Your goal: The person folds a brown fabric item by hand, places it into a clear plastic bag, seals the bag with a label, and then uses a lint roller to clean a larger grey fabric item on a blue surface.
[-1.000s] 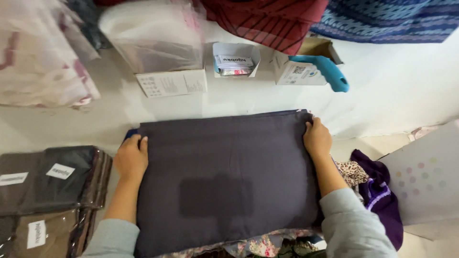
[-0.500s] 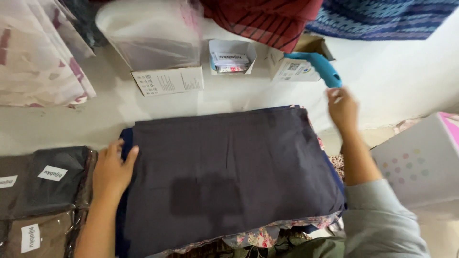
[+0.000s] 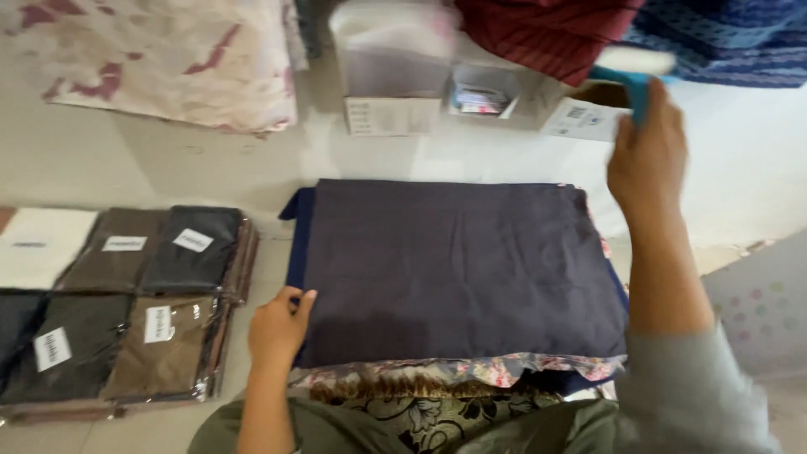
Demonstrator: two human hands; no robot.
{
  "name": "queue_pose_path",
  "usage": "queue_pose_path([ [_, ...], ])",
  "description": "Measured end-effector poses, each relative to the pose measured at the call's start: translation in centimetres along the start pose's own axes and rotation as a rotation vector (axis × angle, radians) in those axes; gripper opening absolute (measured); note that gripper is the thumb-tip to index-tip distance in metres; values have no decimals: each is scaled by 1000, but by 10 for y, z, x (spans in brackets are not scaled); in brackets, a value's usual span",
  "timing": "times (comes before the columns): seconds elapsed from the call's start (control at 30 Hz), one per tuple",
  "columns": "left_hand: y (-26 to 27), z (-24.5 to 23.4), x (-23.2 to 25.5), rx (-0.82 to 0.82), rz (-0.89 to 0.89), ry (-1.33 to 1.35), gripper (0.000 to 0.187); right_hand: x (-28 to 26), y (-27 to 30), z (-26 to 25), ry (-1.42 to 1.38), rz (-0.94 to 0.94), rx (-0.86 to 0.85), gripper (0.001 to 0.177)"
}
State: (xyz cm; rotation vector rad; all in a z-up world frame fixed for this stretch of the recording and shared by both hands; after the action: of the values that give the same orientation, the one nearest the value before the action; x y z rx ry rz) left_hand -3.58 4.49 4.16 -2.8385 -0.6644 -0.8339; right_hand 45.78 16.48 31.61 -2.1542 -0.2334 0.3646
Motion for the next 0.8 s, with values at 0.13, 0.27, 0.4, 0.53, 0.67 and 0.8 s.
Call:
queue_pose_path([
  [0.13, 7, -18, 6, -106, 29, 29, 52, -70, 117, -14, -144, -60, 128, 39],
  [0.27, 1, -13, 4, -144, -5, 77, 44, -153, 240, 51, -123, 100, -622, 31],
  [0.4, -3, -5, -4, -146, 19, 116, 46, -235, 258, 99, -78, -187, -519, 47],
  [0.53, -4, 1, -11, -59, -71, 213, 30, -267, 214, 205, 7, -59, -666, 47],
  [0.67, -2, -2, -10, -32, -72, 238, 31, -279, 177, 280, -32, -78, -550, 46],
  [0.8, -5, -1, -9, -38, -77, 207, 31, -267, 183, 237, -44, -90, -570, 44],
])
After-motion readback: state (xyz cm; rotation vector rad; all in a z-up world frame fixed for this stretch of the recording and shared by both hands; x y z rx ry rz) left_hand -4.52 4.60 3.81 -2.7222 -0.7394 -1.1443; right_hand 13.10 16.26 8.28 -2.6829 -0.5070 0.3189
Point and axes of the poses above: each hand's wrist, its own y-axis away from the middle knuckle, its own z-axis out of the palm, x = y × z, the point moved 4 cm from there along -y, towards the middle knuckle, and after that the axes turned 6 degrees about x, right-handed, at the moved point
